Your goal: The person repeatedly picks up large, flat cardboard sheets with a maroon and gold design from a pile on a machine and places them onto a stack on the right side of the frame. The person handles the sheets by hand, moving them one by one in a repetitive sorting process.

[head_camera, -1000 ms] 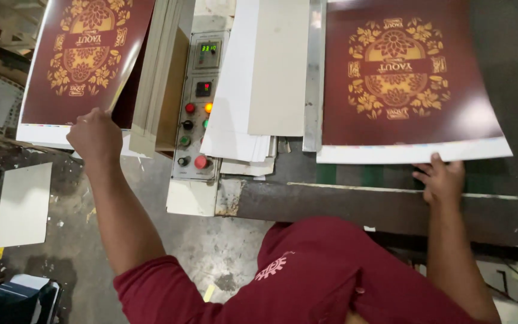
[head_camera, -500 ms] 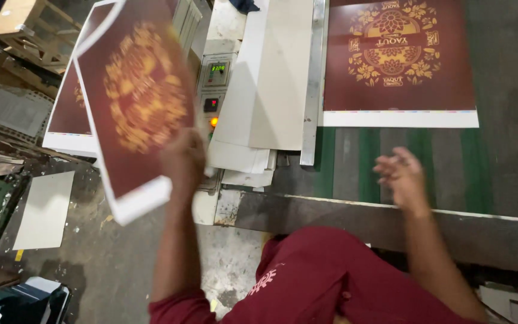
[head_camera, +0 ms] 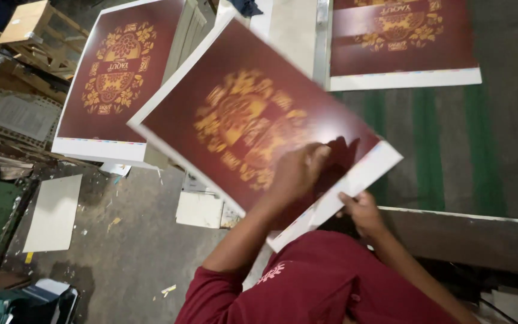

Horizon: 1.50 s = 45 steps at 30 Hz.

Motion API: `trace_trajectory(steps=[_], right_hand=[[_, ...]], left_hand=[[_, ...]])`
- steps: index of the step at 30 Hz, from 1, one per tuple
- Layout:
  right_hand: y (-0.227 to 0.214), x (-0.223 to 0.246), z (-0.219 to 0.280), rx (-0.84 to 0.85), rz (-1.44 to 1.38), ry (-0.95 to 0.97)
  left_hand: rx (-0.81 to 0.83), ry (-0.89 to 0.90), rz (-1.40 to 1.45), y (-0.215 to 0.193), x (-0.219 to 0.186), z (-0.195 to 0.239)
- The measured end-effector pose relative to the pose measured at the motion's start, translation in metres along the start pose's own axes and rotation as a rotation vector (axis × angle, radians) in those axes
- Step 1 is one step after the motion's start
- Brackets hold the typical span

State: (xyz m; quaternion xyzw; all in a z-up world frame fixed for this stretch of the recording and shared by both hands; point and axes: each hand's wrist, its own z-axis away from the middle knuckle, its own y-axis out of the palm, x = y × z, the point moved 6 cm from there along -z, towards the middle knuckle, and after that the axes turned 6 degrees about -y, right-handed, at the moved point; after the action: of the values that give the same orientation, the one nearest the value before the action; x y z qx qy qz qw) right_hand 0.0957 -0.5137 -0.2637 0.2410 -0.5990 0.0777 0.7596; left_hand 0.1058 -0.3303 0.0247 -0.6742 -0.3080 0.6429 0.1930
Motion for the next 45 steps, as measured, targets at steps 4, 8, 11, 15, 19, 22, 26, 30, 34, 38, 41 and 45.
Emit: trace_trajectory(steps=[4, 8, 11, 15, 19, 22, 26, 30, 34, 38, 41, 45], right_hand=[[-0.041, 0.036, 0.026, -0.298, -0.261, -0.190], [-0.110, 0.056, 0.053, -0.459, -0.340, -0.416], [-0.141, 0.075, 0.082, -0.545, -0.263, -0.448], [-0.187, 0.066, 0.106, -0.656, -0.272, -0.436], [-0.205, 0.049, 0.124, -0.744, -0.251, -0.397], [-0.194, 0.052, 0.114, -0.759, -0.211, -0.381], [-0.156, 0.078, 0.080, -0.695, -0.178, -0.340], [-0.161, 0.077, 0.031, -0.647, -0.159, -0.296], [-0.173, 0.073, -0.009, -0.627, -0.147, -0.239], [-0.190, 0.068, -0.021, -0.529, -0.231, -0.170], [-0.192, 0.056, -0.008, -0.451, -0.175, -0.132], [-0.175, 0.034, 0.000, -0.325, -0.104, -0.061]], left_hand=[[-0.433, 0.064, -0.333, -0.090, 0.083, -0.023], [-0.785, 0.047, -0.714, -0.205, 0.183, -0.023], [-0.833, -0.122, -1.064, -0.281, 0.243, -0.013], [-0.578, -0.437, -1.012, -0.330, 0.296, 0.010], [-0.283, -0.652, -0.894, -0.325, 0.274, 0.019], [-0.250, -0.639, -0.929, -0.322, 0.265, 0.018], [-0.233, -0.540, -1.016, -0.322, 0.274, 0.016], [-0.228, -0.514, -1.058, -0.328, 0.264, 0.013], [-0.192, -0.580, -0.960, -0.338, 0.247, 0.010], [-0.170, -0.489, -0.864, -0.357, 0.266, 0.007], [-0.309, -0.327, -1.055, -0.371, 0.282, 0.007], [-0.663, -0.110, -1.114, -0.353, 0.279, 0.005]])
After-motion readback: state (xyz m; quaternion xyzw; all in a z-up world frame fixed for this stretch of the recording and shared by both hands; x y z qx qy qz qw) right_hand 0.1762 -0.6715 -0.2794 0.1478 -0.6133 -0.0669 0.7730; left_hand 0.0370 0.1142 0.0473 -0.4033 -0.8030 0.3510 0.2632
